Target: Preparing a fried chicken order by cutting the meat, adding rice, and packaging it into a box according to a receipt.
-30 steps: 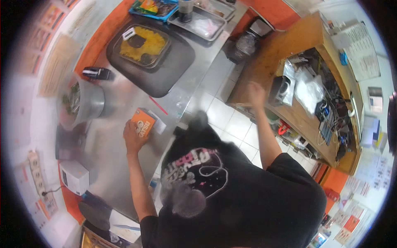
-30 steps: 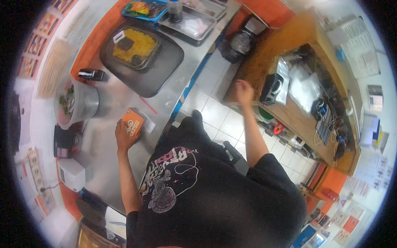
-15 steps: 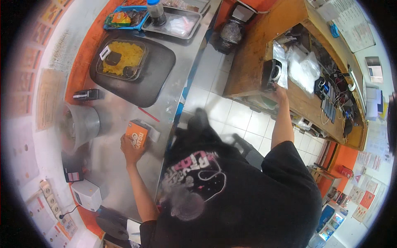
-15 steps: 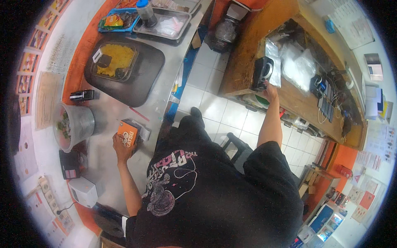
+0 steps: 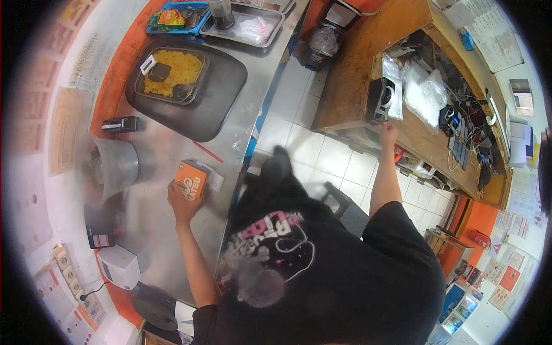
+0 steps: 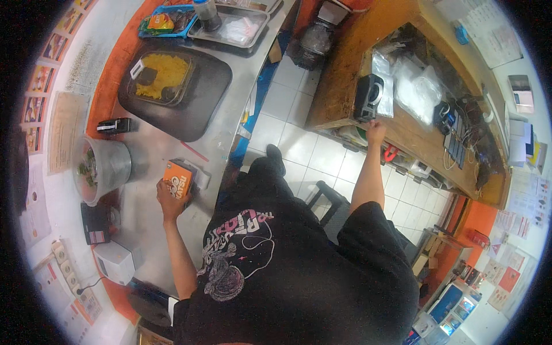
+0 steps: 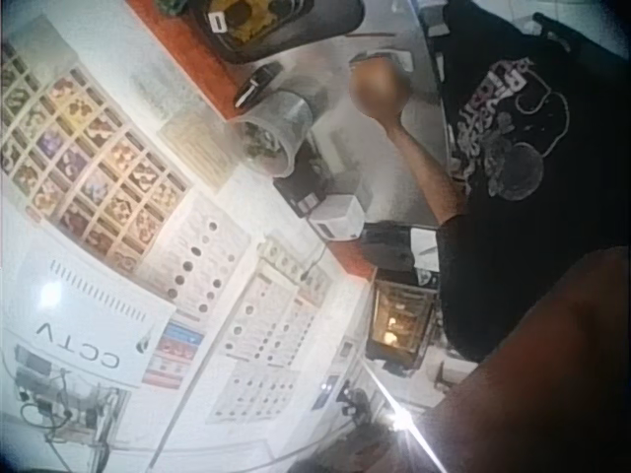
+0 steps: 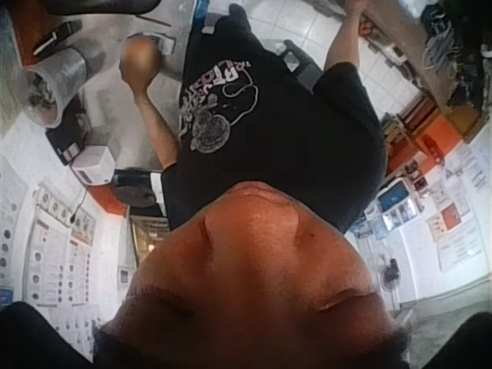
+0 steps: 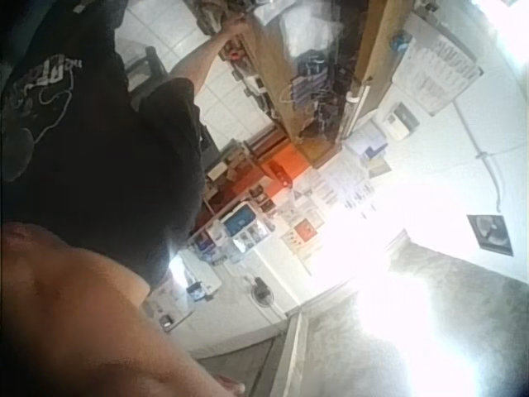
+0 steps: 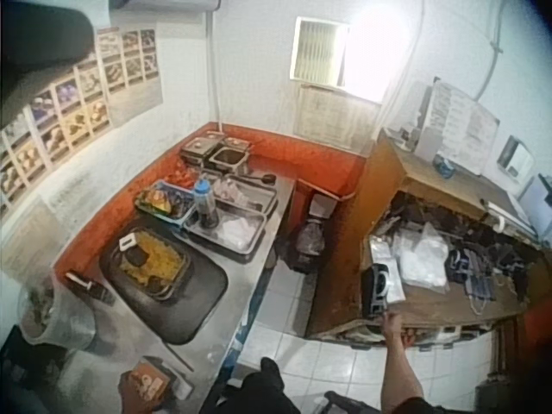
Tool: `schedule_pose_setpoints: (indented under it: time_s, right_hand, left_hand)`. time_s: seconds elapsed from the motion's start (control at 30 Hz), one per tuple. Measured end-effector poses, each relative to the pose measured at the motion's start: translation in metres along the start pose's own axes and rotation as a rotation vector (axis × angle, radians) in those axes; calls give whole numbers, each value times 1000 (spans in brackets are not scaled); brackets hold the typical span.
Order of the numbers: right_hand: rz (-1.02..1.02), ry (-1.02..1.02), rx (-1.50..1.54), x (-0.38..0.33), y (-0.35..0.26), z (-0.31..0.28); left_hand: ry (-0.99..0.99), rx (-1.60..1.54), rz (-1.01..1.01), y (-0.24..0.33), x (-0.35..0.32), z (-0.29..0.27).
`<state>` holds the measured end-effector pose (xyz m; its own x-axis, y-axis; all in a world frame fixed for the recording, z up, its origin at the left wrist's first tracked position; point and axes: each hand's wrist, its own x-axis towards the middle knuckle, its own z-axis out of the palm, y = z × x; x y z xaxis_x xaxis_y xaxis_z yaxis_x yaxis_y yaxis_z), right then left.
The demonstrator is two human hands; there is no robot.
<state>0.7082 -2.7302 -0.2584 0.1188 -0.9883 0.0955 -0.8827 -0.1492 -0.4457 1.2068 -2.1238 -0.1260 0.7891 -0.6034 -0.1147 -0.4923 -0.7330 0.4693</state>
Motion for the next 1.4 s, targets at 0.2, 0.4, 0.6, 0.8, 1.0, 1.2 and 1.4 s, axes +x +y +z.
schedule_pose_setpoints:
  time_s: [0.2,0.4,0.6,0.8,1.0,1.2,1.4]
  right_hand:
    - [-319,-347,-815,38,19,17]
    - [197,-1010,447,-120,-193,40]
    - [-430,-1536,471,-291,-426,66]
    - [-895,-1221,214,-379,-497,104]
    - [-797,-1421,306,-368,-489,115]
    - [-950,-1405,282,-362,-486,121]
    - [-1207,-833,148,-355,-490,104]
  left_hand:
    - [179,-118,62,-15,-6,17]
    - [396,-82,-108,-15,-25,44]
    - [452,-88,-186,-6,-28,54]
    - [410,-136,-206,-1,-29,45]
    - [268,-158,-238,-5,-29,38]
    - [302,-229,-234,-9,-27,43]
    - [296,-241,-195,-12,-30,33]
